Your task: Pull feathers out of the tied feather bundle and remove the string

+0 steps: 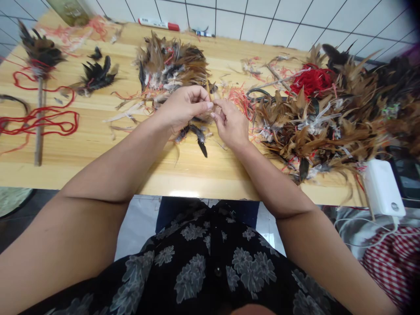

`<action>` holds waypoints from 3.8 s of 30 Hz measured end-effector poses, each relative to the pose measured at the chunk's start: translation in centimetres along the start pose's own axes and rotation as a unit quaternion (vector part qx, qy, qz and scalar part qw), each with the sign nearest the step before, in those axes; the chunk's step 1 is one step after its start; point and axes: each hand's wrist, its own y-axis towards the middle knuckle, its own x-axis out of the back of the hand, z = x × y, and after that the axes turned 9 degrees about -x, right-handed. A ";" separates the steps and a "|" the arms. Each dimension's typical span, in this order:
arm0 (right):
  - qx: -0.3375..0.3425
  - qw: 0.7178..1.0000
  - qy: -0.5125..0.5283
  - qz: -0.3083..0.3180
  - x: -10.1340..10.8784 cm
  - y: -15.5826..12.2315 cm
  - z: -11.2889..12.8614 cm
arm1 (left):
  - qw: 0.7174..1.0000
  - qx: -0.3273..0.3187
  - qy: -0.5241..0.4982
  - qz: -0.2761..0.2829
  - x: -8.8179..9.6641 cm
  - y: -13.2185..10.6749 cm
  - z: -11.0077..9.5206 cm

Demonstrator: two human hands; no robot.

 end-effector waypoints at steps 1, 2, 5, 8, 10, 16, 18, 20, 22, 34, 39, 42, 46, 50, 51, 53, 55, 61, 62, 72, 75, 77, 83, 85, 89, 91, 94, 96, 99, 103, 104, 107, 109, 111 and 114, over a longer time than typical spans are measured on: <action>-0.005 1.000 0.009 0.000 -0.2 0.1 -0.3 | 1.000 -0.004 0.004 0.009 -0.1 -0.1 0.1; -0.010 1.000 0.024 -0.001 -0.5 0.3 -0.5 | 1.000 -0.010 0.008 0.016 -0.2 -0.1 0.3; -0.032 0.993 0.109 -0.013 -1.1 1.0 -1.4 | 0.999 -0.031 0.035 0.010 0.0 0.0 0.7; -0.074 0.975 0.210 -0.019 -1.3 1.5 -1.9 | 0.994 -0.035 0.100 -0.011 0.4 0.1 0.6; -0.100 0.959 0.266 -0.014 -1.3 1.6 -2.0 | 0.991 -0.015 0.130 0.005 0.4 0.0 0.2; -0.117 0.927 0.357 0.007 -1.3 1.4 -1.0 | 0.987 0.024 0.137 0.074 -0.9 -0.5 -0.5; -0.123 0.928 0.353 0.005 -1.3 1.4 -1.0 | 0.986 0.040 0.144 0.071 -0.8 -0.5 -0.4; -0.127 0.934 0.335 -0.001 -1.3 1.4 -1.2 | 0.984 0.049 0.155 0.068 -0.3 -0.3 -0.1; -0.129 0.940 0.314 -0.006 -1.2 1.4 -1.5 | 0.983 0.037 0.167 0.060 0.4 0.0 0.1; -0.159 0.931 0.330 -0.017 -0.9 1.9 -1.1 | 0.992 0.011 0.113 0.062 -1.7 -0.8 -0.1; -0.147 0.929 0.340 0.011 -1.1 1.8 -1.2 | 0.993 0.008 0.099 0.068 -2.4 -1.1 -0.1; -0.149 0.923 0.354 0.022 -1.1 1.7 -0.9 | 0.993 0.014 0.091 0.071 -2.6 -1.2 0.0; -0.152 0.932 0.330 0.004 -0.8 1.5 -0.6 | 0.995 0.027 0.077 0.057 -2.1 -1.1 0.0; -0.123 0.954 0.273 -0.024 -0.8 1.7 -1.8 | 0.996 0.040 0.069 0.045 -0.9 -0.7 -0.3; -0.117 0.958 0.259 -0.026 -0.9 1.7 -2.2 | 0.995 0.038 0.078 0.042 -0.6 -0.5 -0.3; -0.107 0.966 0.234 -0.028 -1.1 1.8 -2.9 | 0.992 0.028 0.116 0.036 -0.1 -0.2 -0.4; -0.099 0.973 0.207 -0.029 -1.2 1.8 -3.3 | 0.986 0.011 0.167 0.023 0.3 0.0 -0.6; -0.058 0.992 0.113 -0.010 -0.7 1.8 -2.9 | 0.975 -0.013 0.222 0.014 0.7 0.1 -1.8; -0.054 0.994 0.099 -0.006 -0.5 1.7 -2.8 | 0.971 -0.010 0.237 0.024 0.7 0.2 -2.1; 0.002 0.998 0.030 0.054 -0.1 1.1 -1.5 | 0.940 -0.056 0.320 0.101 1.5 0.6 -1.5; -0.004 0.996 0.054 0.066 -0.2 1.3 -1.5 | 0.930 -0.083 0.341 0.111 1.6 0.5 -1.4; -0.022 0.993 0.093 0.068 -0.2 1.5 -1.7 | 0.925 -0.092 0.352 0.109 1.6 0.4 -1.7; -0.068 0.969 0.232 0.050 0.1 1.9 -2.1 | 0.945 -0.073 0.308 0.079 1.3 0.4 -2.3; -0.082 0.965 0.246 0.042 0.0 1.9 -2.2 | 0.953 -0.074 0.284 0.070 1.5 0.5 -2.1; -0.092 0.965 0.243 0.039 -0.5 2.1 -2.5 | 0.945 -0.090 0.304 0.080 1.9 0.6 -1.6; -0.089 0.966 0.237 0.054 -0.7 2.1 -2.5 | 0.923 -0.104 0.356 0.099 1.9 0.6 -1.5; -0.076 0.966 0.232 0.083 -0.6 2.1 -2.4 | 0.879 -0.131 0.436 0.142 1.9 0.5 -1.5; -0.070 0.965 0.236 0.093 -0.6 2.0 -2.4 | 0.842 -0.154 0.487 0.173 2.0 0.5 -1.5; -0.086 0.962 0.244 0.086 -0.7 2.0 -2.7 | 0.808 -0.176 0.535 0.174 2.4 0.5 -1.4; -0.135 0.955 0.260 0.042 -0.5 2.0 -3.0 | 0.813 -0.175 0.543 0.119 3.3 0.8 -1.3; -0.145 0.952 0.267 0.040 -0.3 1.9 -2.8 | 0.816 -0.179 0.539 0.111 3.5 0.9 -1.4; -0.164 0.939 0.295 0.063 0.5 1.8 -1.9 | 0.834 -0.185 0.508 0.110 3.5 0.9 -1.7; -0.169 0.929 0.316 0.091 1.1 1.6 -1.0 | 0.852 -0.171 0.479 0.127 3.3 0.7 -2.0; -0.168 0.920 0.333 0.124 1.6 1.6 -0.3 | 0.867 -0.150 0.453 0.142 2.9 0.6 -2.4; -0.166 0.906 0.357 0.156 1.9 1.6 -0.1 | 0.875 -0.135 0.437 0.157 2.6 0.4 -2.7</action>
